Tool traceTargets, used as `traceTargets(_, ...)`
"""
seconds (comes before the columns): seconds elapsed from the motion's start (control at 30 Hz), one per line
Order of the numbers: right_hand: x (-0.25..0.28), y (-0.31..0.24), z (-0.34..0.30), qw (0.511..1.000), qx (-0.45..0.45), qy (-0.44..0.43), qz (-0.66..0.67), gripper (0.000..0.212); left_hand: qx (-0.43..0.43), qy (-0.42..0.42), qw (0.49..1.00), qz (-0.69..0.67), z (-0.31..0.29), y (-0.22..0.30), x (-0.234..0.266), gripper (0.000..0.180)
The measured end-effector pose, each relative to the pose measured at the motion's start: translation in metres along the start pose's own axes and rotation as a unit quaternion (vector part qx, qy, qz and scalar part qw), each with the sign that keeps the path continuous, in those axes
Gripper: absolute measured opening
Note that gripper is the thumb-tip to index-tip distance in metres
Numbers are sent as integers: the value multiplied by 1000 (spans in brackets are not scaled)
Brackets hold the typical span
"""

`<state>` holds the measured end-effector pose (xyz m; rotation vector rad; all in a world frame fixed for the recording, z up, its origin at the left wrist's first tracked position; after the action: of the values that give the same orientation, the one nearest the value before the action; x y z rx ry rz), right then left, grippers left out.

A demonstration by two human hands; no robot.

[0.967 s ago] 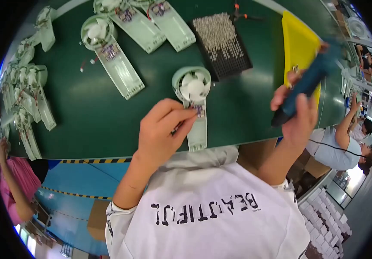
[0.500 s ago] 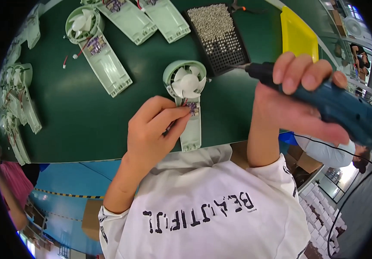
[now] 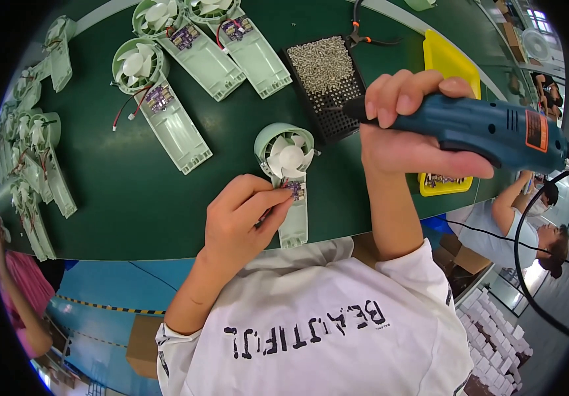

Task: Assembling handheld electronic fans by installing motors and plastic housings using a power screwdriver on an assembly line.

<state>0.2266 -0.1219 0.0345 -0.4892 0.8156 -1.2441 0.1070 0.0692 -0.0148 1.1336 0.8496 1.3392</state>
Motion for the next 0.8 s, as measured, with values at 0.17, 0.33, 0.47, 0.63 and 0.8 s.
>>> traceTargets(0.17,-1,2,-1,1000,-7,-1,0,101,-4,2,1000,1,1,0,0,19)
traceTargets(0.33,-7,-2,-3,999,33,34,0,104,-2,4,1000,-5,0,0,1,19)
traceTargets(0.47,-8,2,-2,999,35,-7,2,103,-3,6,1000,-7,0,-1,1,18)
traceTargets(0.63,-12,1,-7,996,32,-65,-48,98,-6,2,1000,-7,-3,-3,2,18)
traceTargets(0.8,-11,-16,-3,999,34,16,14,97,-9,5,1000,-8,-2,-3,4,18)
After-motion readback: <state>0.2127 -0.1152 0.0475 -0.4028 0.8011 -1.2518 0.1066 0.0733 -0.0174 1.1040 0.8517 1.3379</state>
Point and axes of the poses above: each hand's wrist, its own z-axis towards the middle knuckle, its own x-axis out of the back of the hand, y = z × x, the point moved 6 cm from there along z, towards the middle knuckle, and after that the axes turned 12 degrees about -z, right-handed, at the moved point
